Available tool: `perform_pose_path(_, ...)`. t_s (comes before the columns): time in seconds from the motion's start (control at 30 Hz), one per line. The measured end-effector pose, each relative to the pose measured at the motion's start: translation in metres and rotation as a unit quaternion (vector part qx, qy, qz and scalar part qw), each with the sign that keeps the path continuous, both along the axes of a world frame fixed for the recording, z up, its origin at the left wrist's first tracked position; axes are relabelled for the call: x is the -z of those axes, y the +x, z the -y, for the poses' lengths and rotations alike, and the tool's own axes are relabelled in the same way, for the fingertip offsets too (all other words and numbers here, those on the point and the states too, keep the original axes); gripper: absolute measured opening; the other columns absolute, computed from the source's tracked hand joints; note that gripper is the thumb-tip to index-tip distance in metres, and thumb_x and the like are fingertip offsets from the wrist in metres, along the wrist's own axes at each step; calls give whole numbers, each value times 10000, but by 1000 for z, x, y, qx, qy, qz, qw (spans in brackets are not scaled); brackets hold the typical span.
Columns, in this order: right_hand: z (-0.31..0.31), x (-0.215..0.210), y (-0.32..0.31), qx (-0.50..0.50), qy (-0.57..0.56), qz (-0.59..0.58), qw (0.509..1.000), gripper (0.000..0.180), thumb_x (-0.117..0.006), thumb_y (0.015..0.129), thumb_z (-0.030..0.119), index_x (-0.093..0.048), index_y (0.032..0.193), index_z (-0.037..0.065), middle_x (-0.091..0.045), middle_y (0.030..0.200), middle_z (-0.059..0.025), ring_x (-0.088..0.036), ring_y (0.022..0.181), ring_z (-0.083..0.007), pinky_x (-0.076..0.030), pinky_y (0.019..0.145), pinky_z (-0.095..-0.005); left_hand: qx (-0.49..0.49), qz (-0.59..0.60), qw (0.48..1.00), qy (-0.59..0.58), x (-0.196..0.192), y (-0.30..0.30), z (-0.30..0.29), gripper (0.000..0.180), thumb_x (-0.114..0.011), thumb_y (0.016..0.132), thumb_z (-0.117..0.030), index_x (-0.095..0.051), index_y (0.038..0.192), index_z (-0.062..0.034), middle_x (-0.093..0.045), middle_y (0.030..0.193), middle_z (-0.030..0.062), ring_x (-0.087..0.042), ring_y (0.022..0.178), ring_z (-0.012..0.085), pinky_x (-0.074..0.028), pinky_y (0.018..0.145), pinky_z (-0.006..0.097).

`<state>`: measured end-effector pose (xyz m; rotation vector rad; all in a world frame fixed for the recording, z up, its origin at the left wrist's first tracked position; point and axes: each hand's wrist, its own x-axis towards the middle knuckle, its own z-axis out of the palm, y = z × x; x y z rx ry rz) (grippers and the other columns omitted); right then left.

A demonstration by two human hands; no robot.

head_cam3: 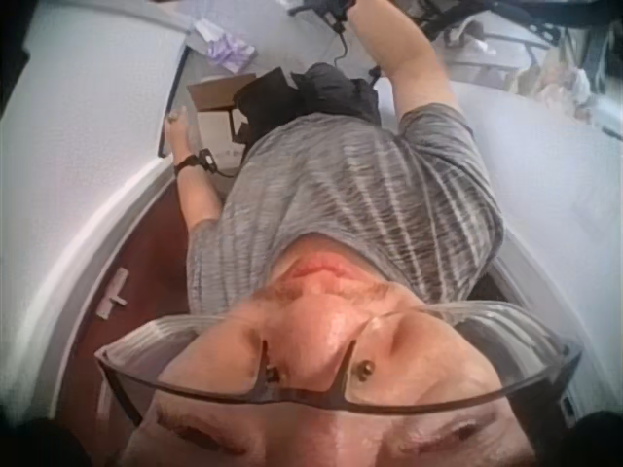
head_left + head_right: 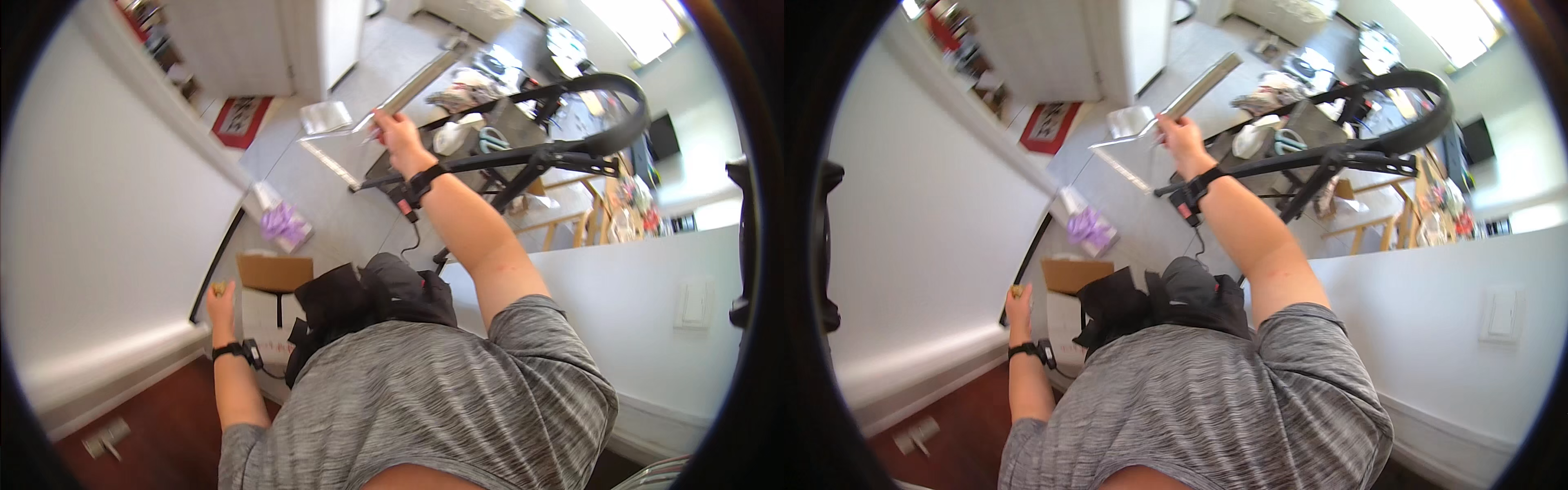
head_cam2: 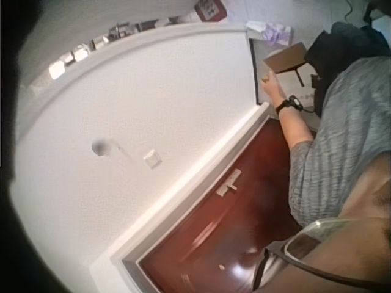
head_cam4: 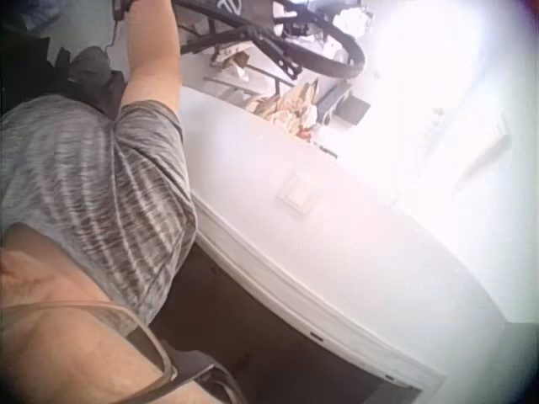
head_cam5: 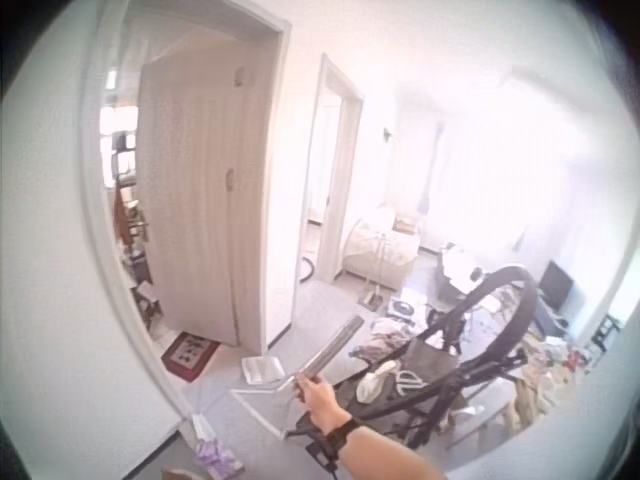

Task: The person washes a metal pipe in the bathroom sink, then moves through the apartment carrying it. They sit on the floor, unpack small parts from a plastic bag, and handle a black plastic component. The person stands, walks to another room, picks up a cylindrical object, and returns to the living area to place the cylinder into a white plastic container.

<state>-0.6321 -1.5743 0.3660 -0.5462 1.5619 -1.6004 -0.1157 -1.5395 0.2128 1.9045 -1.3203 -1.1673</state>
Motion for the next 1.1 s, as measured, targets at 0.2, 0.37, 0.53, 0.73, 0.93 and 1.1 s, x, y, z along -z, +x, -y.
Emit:
perform_pose_path(0.2,50,0,-55,65,-43,50,996,277,-636,884,364,-578,917,95,-607,764,-6,-561,654,-110,-433,595,-254,27,-85,996,28,16,-63,98,431,-738,797,-256,-544,1080,4,-576,936,55,-533,812,154,-450,719,293)
perform_pose_path(0.37,87,-2,-122,139,-38,75,987,337,-620,878,427,-560,961,106,-600,768,-7,-560,670,-115,-434,623,-270,0,-26,999,45,30,-107,164,437,-720,812,-243,-524,1110,10,-581,954,71,-553,818,171,-462,723,308)
perform_pose_path(0.53,104,-2,-185,234,-76,124,961,360,-612,879,450,-535,963,109,-598,705,-14,-552,641,-127,-407,602,-266,44,-55,992,100,24,-159,230,419,-721,807,-233,-523,1097,-5,-581,910,49,-560,746,155,-460,628,302)
perform_pose_path(0.73,94,-9,-251,404,-69,156,899,354,-571,912,443,-524,953,94,-587,649,-30,-540,514,-145,-374,450,-252,119,-54,990,55,19,-240,312,414,-733,794,-243,-534,1085,-26,-586,899,39,-560,745,143,-456,610,294)
perform_pose_path(0.93,39,4,-324,517,41,98,850,470,-500,922,515,-579,875,54,-586,617,-61,-543,467,-172,-378,390,-279,197,-42,977,74,44,-317,382,397,-739,788,-244,-552,1060,-22,-588,908,54,-545,765,155,-454,642,309)
perform_pose_path(1.1,-14,16,-367,582,38,94,807,412,-501,925,498,-565,939,91,-578,653,-59,-539,457,-190,-371,374,-280,250,-46,960,113,53,-365,435,318,-746,783,-243,-549,939,-49,-562,799,23,-517,683,130,-431,592,293)
